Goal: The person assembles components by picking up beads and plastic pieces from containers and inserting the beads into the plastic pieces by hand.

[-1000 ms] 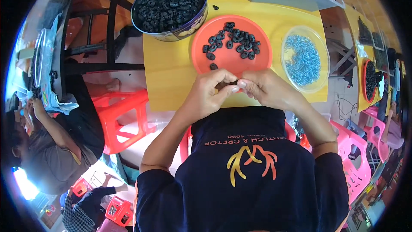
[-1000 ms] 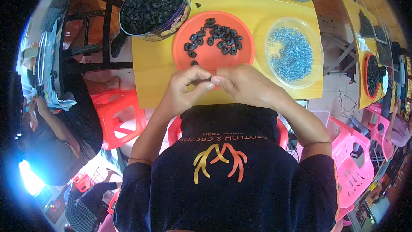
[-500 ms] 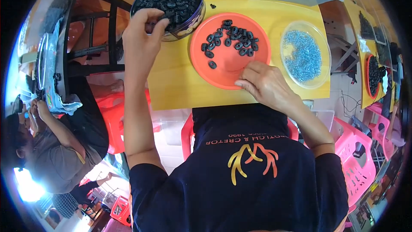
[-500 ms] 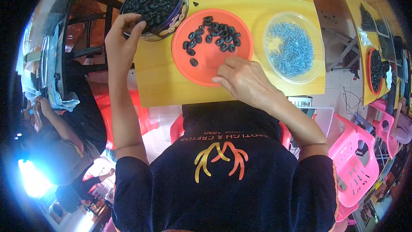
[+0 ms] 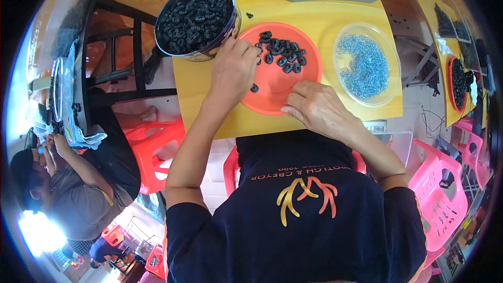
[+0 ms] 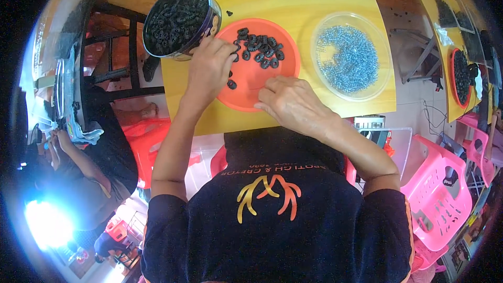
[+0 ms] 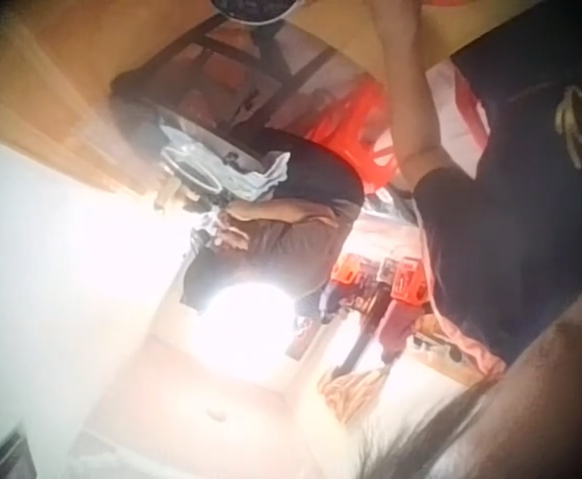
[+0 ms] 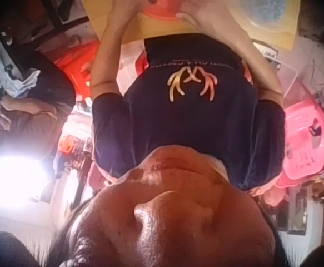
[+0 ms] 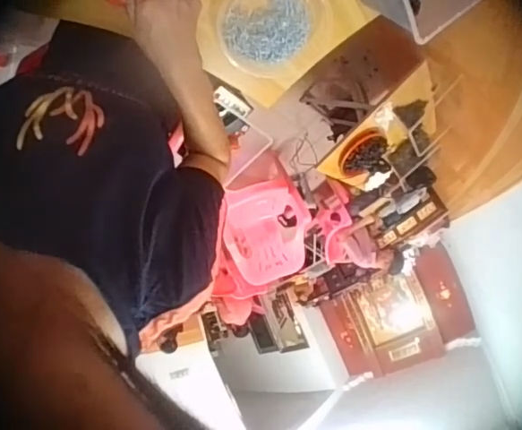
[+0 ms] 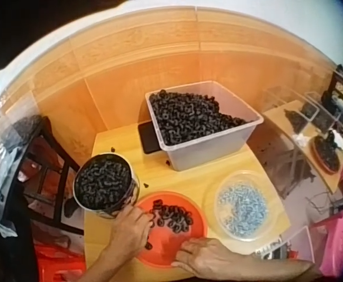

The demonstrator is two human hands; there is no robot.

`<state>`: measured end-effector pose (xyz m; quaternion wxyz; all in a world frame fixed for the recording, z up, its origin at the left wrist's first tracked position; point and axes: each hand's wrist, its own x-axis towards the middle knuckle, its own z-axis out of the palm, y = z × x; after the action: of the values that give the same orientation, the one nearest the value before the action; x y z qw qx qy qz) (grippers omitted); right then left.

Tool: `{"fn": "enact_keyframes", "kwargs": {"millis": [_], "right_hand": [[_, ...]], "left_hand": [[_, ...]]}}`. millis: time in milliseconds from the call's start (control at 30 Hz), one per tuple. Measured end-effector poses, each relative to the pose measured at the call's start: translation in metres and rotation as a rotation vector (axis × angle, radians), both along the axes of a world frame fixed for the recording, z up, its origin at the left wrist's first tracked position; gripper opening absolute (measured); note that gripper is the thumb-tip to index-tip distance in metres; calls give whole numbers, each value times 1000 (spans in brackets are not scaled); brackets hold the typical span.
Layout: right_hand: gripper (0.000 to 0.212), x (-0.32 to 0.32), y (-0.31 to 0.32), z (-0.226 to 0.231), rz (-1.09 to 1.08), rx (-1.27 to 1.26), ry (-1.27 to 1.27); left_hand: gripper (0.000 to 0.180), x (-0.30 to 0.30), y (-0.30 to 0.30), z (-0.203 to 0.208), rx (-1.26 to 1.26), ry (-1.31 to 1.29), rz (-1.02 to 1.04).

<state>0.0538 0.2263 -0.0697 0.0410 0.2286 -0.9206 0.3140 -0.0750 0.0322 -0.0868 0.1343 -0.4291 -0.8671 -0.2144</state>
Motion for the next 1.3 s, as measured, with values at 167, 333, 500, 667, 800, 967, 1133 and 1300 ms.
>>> {"fn": "enact_keyframes", "kwargs": {"millis": [167,333,500,667,800,967,1133,1300], "right_hand": [[20,0,1,-2,14,8,-13],[20,1,2,-3,11,4,-8],[20,0,2,-4,14,2,-12],[21,0,3,-5,26,5,-28],[22,0,3,-5,14,-16,3],[21,-1,3,-4,29,14,-48],[22,-2,2,-3,19,32,-39],[21,-2,2,-3,28,20,-12]], "left_hand": [[14,11,-6,5,-73,-60,-44],[10,6,-5,4,15,-236,40],[13,-3,9,-2,-66,-139,125],[11,-5,13,-2,-188,-167,151],[10,-4,6,3,-154,-183,111],[12,9,-2,10,-76,-238,100],[16,24,4,6,-90,-183,-36],[19,29,4,4,-25,-188,-23]]}}
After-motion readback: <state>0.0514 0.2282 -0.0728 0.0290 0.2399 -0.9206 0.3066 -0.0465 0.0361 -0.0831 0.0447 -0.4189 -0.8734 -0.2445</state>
